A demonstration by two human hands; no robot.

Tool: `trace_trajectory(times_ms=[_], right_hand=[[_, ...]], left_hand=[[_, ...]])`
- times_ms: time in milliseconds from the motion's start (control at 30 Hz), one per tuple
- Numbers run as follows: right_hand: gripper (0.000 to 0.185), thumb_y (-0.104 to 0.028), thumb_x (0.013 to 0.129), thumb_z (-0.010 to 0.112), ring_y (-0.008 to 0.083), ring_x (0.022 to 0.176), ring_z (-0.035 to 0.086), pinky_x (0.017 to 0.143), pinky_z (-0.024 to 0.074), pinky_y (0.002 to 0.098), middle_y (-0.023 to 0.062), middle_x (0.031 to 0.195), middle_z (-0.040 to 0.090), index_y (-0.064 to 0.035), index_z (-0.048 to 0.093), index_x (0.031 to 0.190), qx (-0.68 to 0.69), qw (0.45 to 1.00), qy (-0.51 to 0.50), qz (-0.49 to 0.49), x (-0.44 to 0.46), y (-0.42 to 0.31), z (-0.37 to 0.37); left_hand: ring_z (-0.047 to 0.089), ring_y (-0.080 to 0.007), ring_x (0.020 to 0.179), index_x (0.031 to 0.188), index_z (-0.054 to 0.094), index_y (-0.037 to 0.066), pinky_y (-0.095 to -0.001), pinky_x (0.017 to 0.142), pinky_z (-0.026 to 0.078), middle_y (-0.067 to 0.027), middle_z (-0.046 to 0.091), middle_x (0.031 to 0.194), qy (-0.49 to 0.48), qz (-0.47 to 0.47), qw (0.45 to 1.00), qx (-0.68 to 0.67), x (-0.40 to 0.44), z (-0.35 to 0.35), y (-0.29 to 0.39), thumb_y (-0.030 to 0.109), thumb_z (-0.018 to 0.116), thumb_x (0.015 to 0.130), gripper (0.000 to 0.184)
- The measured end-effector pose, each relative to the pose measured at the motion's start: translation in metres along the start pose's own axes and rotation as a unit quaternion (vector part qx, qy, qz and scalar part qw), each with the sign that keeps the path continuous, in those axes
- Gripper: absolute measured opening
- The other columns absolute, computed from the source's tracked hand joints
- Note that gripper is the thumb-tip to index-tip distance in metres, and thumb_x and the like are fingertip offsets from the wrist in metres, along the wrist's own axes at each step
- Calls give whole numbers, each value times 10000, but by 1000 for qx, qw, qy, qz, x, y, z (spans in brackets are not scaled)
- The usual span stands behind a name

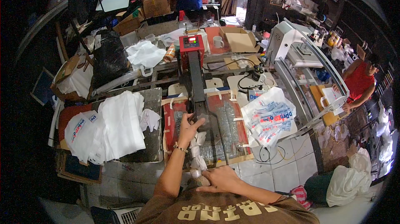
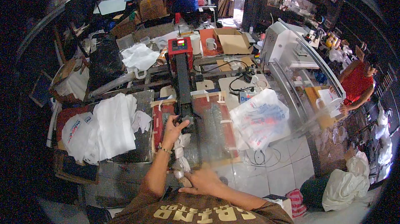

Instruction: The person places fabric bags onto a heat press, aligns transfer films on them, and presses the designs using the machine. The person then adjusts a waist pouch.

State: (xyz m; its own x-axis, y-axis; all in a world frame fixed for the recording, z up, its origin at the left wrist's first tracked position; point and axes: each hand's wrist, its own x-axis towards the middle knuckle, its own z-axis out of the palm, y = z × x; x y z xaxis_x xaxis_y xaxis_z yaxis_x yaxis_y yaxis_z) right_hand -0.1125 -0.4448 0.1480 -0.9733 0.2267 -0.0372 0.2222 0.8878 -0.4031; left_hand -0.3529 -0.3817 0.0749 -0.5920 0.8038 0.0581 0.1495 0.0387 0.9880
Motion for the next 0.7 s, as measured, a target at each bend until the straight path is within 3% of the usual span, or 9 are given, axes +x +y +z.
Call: trace_trajectory(times_ms=[333, 400, 433, 533, 600, 633, 667, 700], right_hand=[[745, -755, 850, 513, 361, 588, 666, 526, 516, 456, 176, 621, 644, -38, 693, 951, -22, 1000, 3, -5, 1, -5, -6], [749, -755, 854, 507, 360, 587, 666, 522, 515, 457, 179, 629, 645, -36, 687, 960, -27, 1000, -12, -10, -4, -9, -15], [752, -755, 857, 501, 360, 586, 665, 518, 513, 457, 183, 636, 647, -33, 682, 968, -33, 999, -20, -15, -2, -11, -24], [747, -751, 864, 495, 375, 590, 661, 518, 513, 457, 180, 672, 660, -33, 665, 979, -8, 1000, -15, -14, -14, -46, -109], [688, -697, 852, 580, 377, 625, 667, 543, 520, 445, 172, 733, 675, -35, 658, 1022, -43, 998, 21, -28, -21, -64, -161], [665, -671, 831, 627, 364, 637, 670, 558, 523, 436, 167, 756, 680, -39, 664, 1031, -58, 995, 59, -52, -22, -66, -181], [646, -646, 811, 673, 351, 650, 673, 573, 527, 428, 161, 780, 685, -42, 670, 1040, -71, 990, 96, -74, -20, -66, -197], [610, -641, 842, 633, 348, 627, 656, 561, 522, 433, 146, 740, 656, -40, 643, 949, -100, 963, 208, -141, -11, -65, -213]], left_hand=[[575, -116, 794, 1073, 518, 18, -279, 716, 477, -64, 644, 925, -16, -47, 998, -46, 1, -2, 24, 174, 817, 814, 426], [591, -126, 835, 1088, 520, 21, -301, 748, 489, -83, 654, 968, -44, -22, 995, -82, 4, -2, 14, 192, 819, 812, 442], [589, -137, 849, 1084, 525, 14, -316, 768, 487, -90, 656, 981, -6, -2, 997, 74, 9, -2, 10, 209, 813, 820, 436], [588, -160, 856, 1053, 558, 4, -329, 792, 481, -100, 648, 1000, -43, -63, 996, 50, -10, -16, 109, 315, 750, 883, 403], [591, -180, 907, 1082, 602, -4, -346, 809, 480, -99, 642, 1052, -109, -56, 992, -1, 15, -39, 93, 420, 640, 956, 444], [586, -176, 971, 1169, 621, 2, -323, 844, 477, -81, 637, 1091, -58, 61, 996, 2, -8, -42, 114, 475, 537, 1003, 508], [580, -168, 995, 1207, 611, 6, -307, 868, 470, -72, 638, 1093, -41, 136, 989, 48, -7, -59, 110, 466, 525, 1012, 507], [575, -159, 1020, 1246, 602, 9, -291, 892, 463, -63, 639, 1095, -25, 206, 974, 94, -10, -75, 103, 457, 513, 1022, 508]])
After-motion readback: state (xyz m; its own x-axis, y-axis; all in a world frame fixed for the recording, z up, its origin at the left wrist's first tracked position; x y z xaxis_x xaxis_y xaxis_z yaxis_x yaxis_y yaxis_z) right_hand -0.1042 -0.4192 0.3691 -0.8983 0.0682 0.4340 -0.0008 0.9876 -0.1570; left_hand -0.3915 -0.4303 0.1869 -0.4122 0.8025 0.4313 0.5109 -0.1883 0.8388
